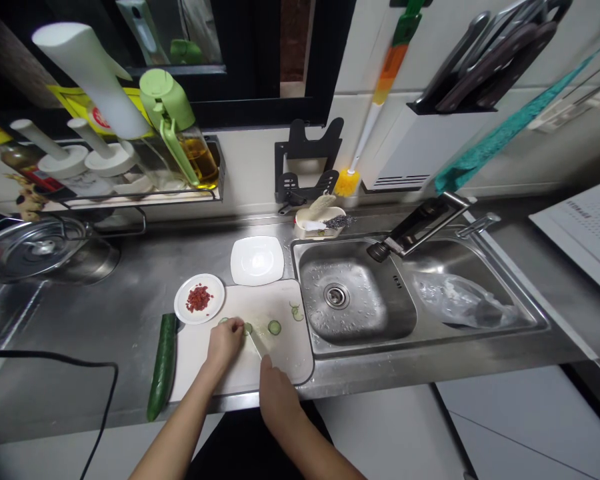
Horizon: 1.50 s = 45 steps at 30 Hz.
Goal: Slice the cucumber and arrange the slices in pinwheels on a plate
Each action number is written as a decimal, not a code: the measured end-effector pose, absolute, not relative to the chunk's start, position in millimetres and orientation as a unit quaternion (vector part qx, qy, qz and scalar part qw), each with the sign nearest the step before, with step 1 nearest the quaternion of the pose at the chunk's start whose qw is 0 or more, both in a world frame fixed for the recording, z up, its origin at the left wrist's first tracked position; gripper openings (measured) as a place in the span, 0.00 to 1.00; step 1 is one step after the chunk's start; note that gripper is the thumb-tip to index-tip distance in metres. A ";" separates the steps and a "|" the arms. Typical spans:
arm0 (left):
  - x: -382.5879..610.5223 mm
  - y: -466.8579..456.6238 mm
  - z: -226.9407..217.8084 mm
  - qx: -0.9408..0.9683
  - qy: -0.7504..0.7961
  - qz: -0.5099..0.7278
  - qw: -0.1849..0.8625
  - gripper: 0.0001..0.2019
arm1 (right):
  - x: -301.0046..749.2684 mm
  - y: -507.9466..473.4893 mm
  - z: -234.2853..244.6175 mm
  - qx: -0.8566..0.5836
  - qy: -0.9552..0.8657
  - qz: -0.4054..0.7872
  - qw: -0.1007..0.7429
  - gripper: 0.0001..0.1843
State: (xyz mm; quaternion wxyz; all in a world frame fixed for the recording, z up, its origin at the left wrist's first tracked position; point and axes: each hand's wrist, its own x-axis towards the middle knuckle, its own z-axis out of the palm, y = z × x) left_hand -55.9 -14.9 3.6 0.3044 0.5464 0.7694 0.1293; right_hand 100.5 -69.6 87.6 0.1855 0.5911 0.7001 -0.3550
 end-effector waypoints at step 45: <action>-39.4 9.9 32.0 0.661 0.643 0.142 0.361 0.06 | 125.0 -97.5 77.9 0.583 0.702 -0.350 0.211 0.34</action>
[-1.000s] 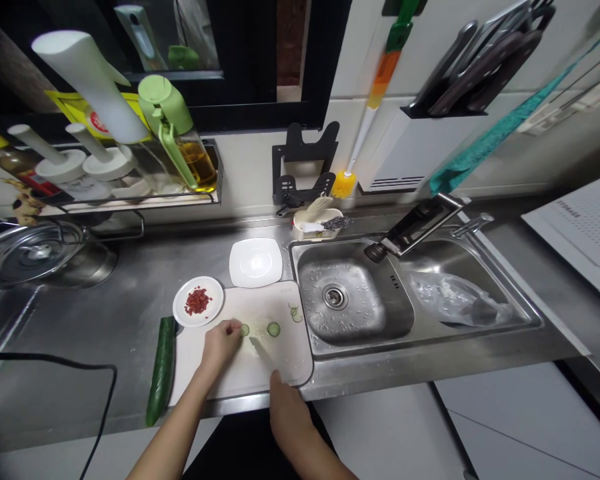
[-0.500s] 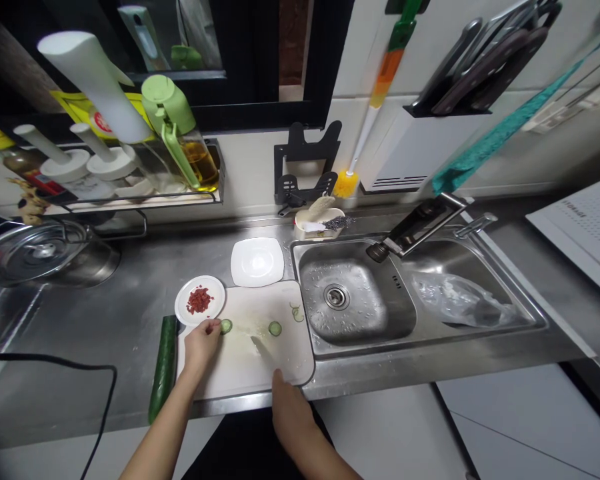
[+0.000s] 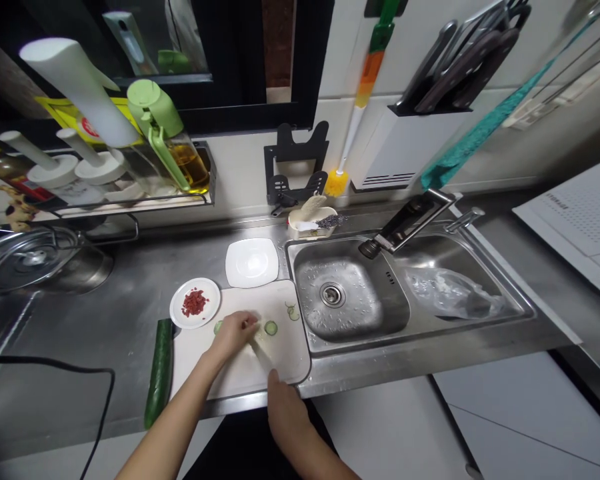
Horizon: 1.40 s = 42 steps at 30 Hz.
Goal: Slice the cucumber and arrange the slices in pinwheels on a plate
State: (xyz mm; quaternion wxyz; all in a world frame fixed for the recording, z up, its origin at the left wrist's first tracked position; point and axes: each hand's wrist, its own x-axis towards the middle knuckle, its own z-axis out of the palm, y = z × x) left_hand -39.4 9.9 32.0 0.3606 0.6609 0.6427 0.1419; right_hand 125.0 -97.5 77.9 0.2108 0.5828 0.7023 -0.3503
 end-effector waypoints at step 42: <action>-52.6 1.5 22.7 0.565 0.728 0.109 0.373 0.03 | 129.0 -92.2 83.9 0.587 0.690 -0.366 0.213 0.33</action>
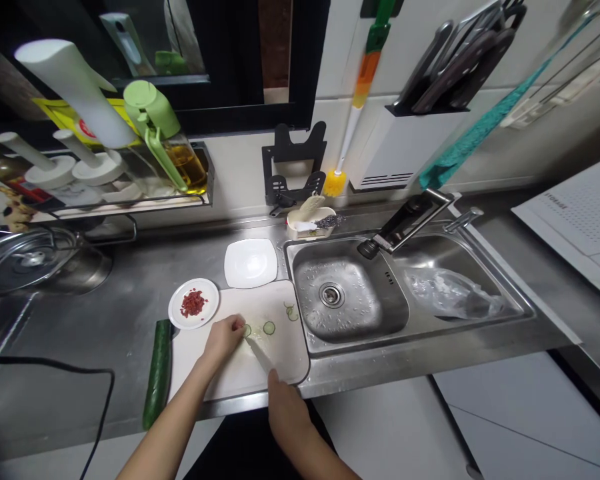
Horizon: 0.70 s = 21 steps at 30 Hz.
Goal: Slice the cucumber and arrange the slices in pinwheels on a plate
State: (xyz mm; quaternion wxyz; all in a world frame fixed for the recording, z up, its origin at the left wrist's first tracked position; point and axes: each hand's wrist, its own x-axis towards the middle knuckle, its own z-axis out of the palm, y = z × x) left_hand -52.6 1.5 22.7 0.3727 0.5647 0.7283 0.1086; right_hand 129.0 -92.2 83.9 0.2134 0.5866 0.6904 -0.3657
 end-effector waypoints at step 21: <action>-42.7 -20.5 9.3 0.520 0.780 0.149 0.313 0.10 | 118.7 -73.3 92.0 0.607 0.694 -0.336 0.191 0.30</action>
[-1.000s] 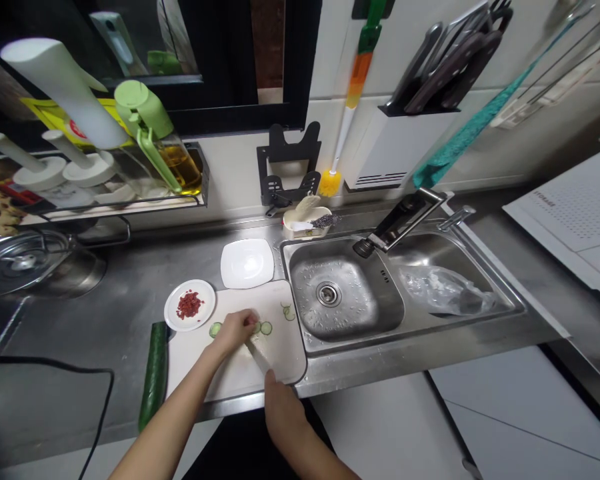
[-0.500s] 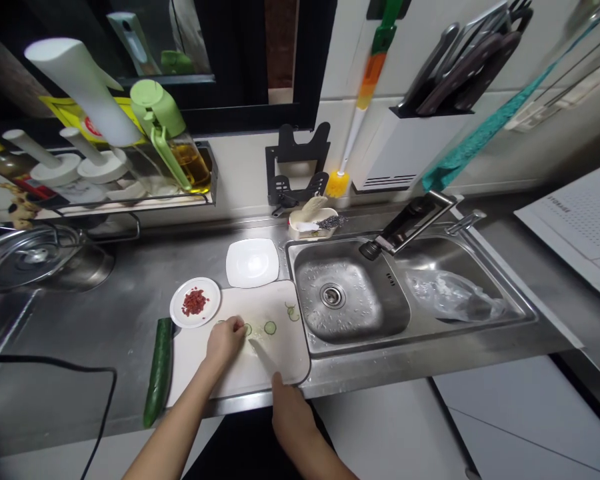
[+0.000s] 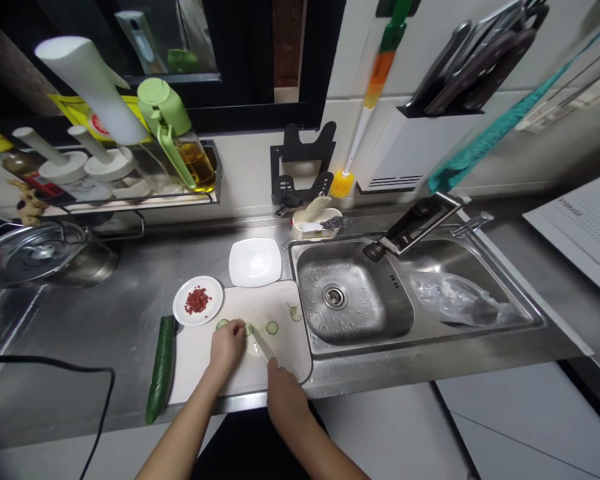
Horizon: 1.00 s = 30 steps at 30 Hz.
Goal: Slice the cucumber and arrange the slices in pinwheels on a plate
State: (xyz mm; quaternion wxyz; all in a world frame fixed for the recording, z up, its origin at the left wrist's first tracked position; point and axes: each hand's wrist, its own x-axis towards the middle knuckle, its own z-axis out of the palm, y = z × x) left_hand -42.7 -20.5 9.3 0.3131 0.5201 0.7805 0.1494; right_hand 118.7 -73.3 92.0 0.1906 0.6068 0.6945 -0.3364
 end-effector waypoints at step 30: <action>-40.4 -16.2 11.1 0.505 0.795 0.127 0.311 0.10 | 112.5 -58.0 90.3 0.588 0.694 -0.375 0.179 0.25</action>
